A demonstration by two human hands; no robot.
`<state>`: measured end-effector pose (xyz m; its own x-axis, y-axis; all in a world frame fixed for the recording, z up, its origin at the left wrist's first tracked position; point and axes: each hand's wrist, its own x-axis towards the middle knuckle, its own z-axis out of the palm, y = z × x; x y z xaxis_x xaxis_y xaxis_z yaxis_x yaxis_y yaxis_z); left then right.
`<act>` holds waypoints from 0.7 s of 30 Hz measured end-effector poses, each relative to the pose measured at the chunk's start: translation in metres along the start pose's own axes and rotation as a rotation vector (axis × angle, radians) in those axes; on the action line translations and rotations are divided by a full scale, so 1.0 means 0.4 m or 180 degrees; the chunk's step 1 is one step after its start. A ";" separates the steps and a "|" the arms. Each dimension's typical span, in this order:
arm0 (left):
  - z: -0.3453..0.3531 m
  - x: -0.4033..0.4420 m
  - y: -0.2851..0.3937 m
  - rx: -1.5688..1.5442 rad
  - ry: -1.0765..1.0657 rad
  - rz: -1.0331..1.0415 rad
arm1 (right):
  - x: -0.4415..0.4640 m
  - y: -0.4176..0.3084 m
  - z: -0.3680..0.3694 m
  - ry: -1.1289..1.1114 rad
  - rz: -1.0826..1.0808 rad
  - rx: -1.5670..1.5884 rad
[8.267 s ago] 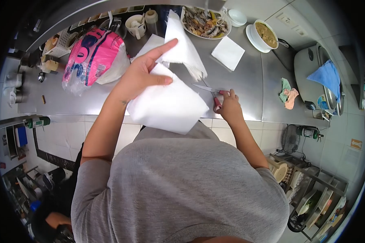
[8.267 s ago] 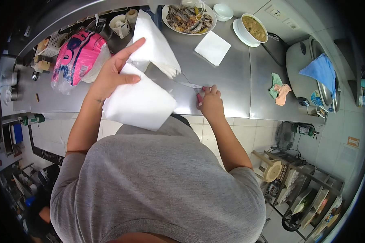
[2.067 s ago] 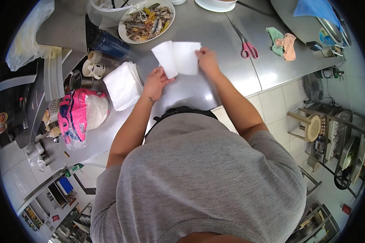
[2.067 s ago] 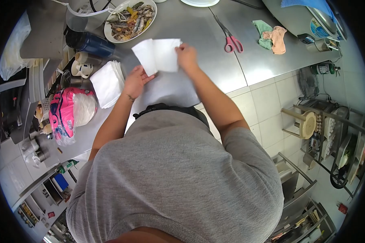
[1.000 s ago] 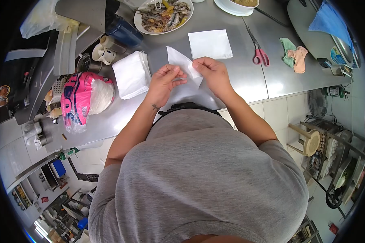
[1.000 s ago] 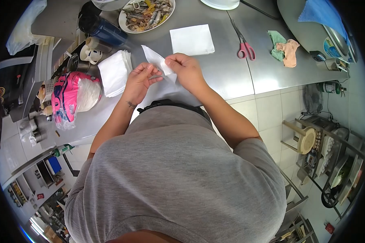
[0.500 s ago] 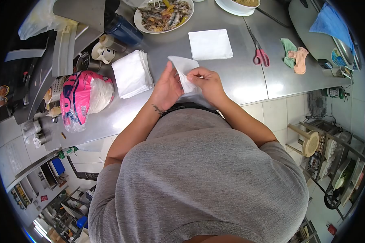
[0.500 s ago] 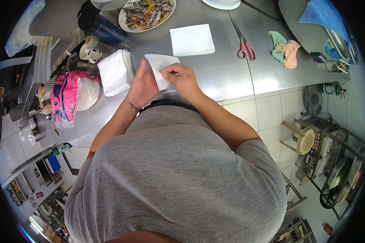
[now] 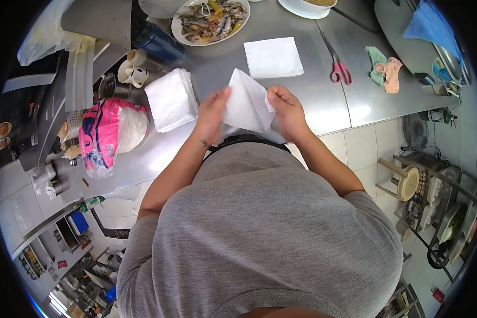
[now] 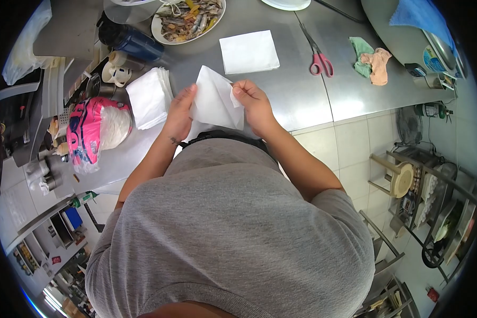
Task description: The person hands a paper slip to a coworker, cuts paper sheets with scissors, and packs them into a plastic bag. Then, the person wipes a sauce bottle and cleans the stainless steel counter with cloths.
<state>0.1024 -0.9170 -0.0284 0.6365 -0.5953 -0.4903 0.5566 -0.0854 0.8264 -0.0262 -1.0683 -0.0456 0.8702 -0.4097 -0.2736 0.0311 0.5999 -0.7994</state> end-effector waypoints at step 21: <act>-0.016 0.016 0.143 0.1413 -0.0130 0.1106 | -0.034 -0.295 0.032 -0.0094 -0.2723 -0.3628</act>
<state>0.1416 -0.9206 0.0141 0.7162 -0.6781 -0.1649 0.0345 -0.2016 0.9789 -0.0355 -1.1247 0.0592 0.7956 -0.3351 0.5047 0.1499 -0.6983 -0.6999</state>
